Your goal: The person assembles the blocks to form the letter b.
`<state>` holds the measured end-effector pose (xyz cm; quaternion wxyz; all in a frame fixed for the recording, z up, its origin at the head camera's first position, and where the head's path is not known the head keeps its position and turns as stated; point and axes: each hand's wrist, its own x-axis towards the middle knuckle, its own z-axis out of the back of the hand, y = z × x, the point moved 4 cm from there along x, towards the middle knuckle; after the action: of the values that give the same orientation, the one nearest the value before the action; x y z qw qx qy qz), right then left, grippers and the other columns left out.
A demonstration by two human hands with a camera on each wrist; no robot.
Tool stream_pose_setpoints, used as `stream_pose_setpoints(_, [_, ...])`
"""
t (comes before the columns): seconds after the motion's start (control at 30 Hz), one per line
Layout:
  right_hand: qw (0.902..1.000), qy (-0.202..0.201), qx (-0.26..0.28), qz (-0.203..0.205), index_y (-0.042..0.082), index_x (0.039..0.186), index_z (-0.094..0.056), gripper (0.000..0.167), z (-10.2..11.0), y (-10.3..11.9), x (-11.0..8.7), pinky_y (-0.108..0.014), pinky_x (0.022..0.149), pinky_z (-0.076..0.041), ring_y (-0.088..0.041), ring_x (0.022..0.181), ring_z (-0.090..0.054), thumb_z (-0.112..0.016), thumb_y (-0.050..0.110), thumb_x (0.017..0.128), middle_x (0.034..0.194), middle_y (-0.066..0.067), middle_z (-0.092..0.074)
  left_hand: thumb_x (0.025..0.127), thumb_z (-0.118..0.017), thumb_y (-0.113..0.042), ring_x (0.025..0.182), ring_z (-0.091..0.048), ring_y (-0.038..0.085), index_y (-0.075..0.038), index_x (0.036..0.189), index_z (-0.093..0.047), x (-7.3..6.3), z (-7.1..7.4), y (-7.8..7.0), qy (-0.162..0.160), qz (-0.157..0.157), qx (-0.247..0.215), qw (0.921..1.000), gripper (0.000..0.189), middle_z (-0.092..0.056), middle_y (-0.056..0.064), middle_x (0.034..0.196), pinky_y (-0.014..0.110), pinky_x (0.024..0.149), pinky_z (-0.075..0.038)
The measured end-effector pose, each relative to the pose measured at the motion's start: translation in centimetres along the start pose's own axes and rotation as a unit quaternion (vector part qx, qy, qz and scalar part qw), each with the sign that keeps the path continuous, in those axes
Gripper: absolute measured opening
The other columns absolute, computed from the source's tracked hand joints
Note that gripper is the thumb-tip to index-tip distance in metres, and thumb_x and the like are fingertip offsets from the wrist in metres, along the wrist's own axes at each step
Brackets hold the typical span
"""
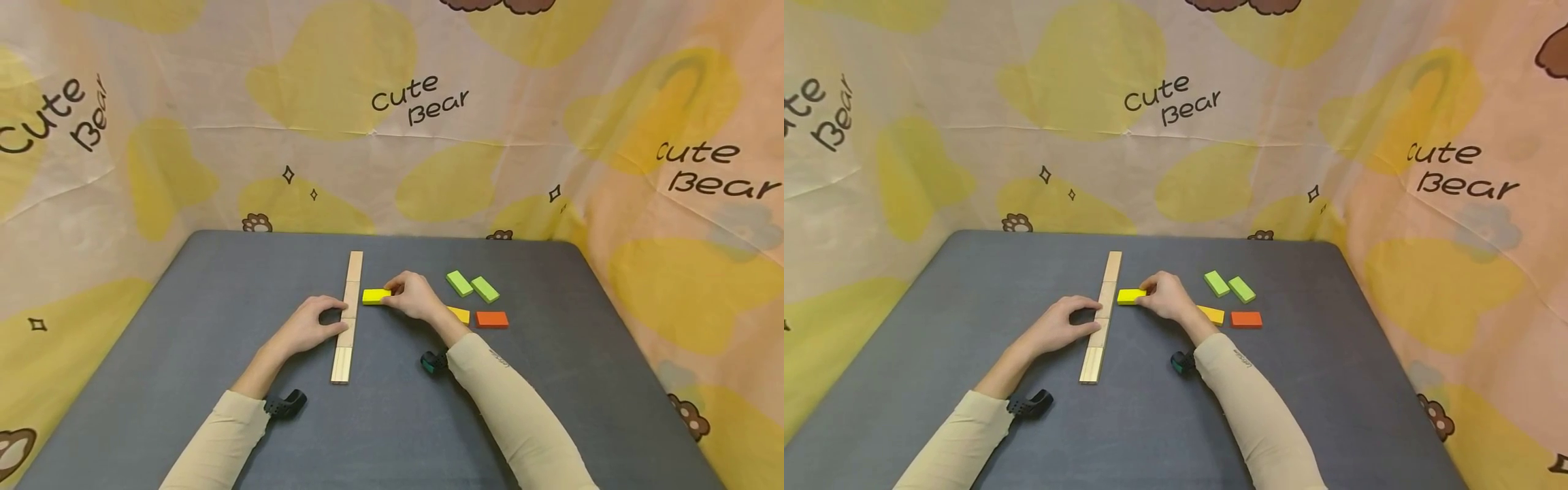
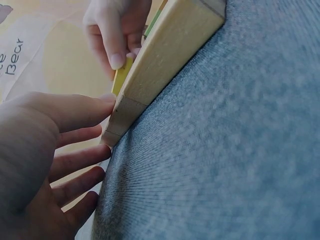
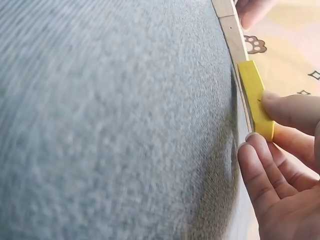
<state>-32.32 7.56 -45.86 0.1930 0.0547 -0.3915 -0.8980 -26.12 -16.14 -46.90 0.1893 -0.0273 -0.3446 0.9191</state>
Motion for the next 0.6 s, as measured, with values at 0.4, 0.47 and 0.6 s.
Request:
stream_pose_setpoints(0.4, [0.9994,0.015,-0.031,-0.008,0.002,0.113,-0.076,0.030,-0.90,0.52,0.53,-0.028,0.073,-0.052,-0.018,0.083,-0.058,-0.080,0.018,0.089,0.099,-0.006,-0.063,0.093,-0.075,-0.033,0.132,-0.049,0.036,-0.010,0.130,-0.069,0.18,-0.20,0.26,-0.003,0.004,0.005,1.0000,0.044,-0.064,0.010,0.134,0.056,0.111,-0.037])
stream_pose_setpoints(0.47, [0.9992,0.019,-0.035,-0.009,0.001,0.114,-0.076,0.030,-0.95,0.70,0.52,-0.028,0.073,-0.052,-0.018,0.084,-0.057,-0.080,0.018,0.089,0.099,-0.007,-0.062,0.093,-0.075,-0.033,0.132,-0.049,0.035,-0.011,0.130,-0.069,0.17,-0.22,0.30,-0.003,0.005,0.005,1.0000,0.044,-0.064,0.010,0.133,0.056,0.111,-0.037])
stream_pose_setpoints(0.6, [0.9990,0.023,-0.037,-0.006,0.000,0.114,-0.076,0.031,-1.07,0.92,0.48,-0.027,0.073,-0.051,-0.018,0.083,-0.057,-0.080,0.016,0.089,0.099,-0.008,-0.063,0.093,-0.075,-0.032,0.131,-0.050,0.037,-0.010,0.130,-0.069,0.08,-0.21,0.30,-0.007,0.001,0.005,1.0000,0.043,-0.065,0.011,0.133,0.057,0.110,-0.038])
